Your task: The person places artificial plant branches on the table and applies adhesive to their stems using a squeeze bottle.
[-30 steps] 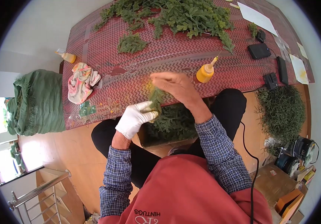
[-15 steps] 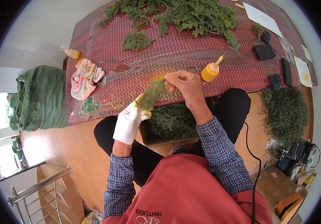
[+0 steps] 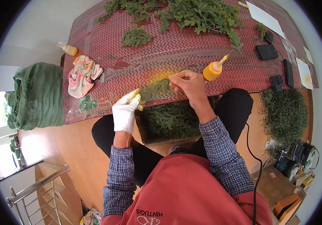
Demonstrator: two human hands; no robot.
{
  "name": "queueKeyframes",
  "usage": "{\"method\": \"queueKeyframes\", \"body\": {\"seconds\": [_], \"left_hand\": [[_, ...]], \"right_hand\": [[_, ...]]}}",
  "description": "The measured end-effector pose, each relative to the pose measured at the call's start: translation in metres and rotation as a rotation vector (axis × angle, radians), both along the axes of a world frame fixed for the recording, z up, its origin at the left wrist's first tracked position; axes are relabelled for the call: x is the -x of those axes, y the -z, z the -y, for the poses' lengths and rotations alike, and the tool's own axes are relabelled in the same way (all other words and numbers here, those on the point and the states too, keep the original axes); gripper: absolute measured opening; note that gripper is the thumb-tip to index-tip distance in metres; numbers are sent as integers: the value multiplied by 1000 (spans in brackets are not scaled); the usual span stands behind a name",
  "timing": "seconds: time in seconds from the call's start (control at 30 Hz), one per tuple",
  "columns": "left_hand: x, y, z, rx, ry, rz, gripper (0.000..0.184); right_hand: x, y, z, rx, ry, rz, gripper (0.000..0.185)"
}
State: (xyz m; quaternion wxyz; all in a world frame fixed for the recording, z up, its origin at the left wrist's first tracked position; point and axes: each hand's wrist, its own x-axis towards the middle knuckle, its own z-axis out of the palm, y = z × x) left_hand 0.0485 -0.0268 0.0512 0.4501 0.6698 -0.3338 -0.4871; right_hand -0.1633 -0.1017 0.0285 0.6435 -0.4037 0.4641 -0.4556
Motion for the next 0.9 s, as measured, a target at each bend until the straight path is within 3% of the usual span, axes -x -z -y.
{"method": "queueKeyframes", "body": {"seconds": [0.07,0.17,0.33,0.47,0.57,0.77,0.9], "left_hand": [[-3,19,15,30,-36,44,26],[-6,51,35,148,61,441,27],[6,64,40,235,137,863,26],[10,60,44,138,193,958,30],[10,60,46,101,209,976,32],[5,69,46,201,204,1015,33],[6,68,45,181,199,1037,32]], "right_hand": [[-3,19,5,32,-15,-121,18],[-9,35,6,275,49,-628,20],[-16,56,4,433,97,-939,22],[-14,52,5,678,43,-1125,20],[-11,52,20,1073,-50,-1150,27],[-9,40,16,1270,-461,-1289,51],[-14,37,19,1227,-578,-1351,52]]}}
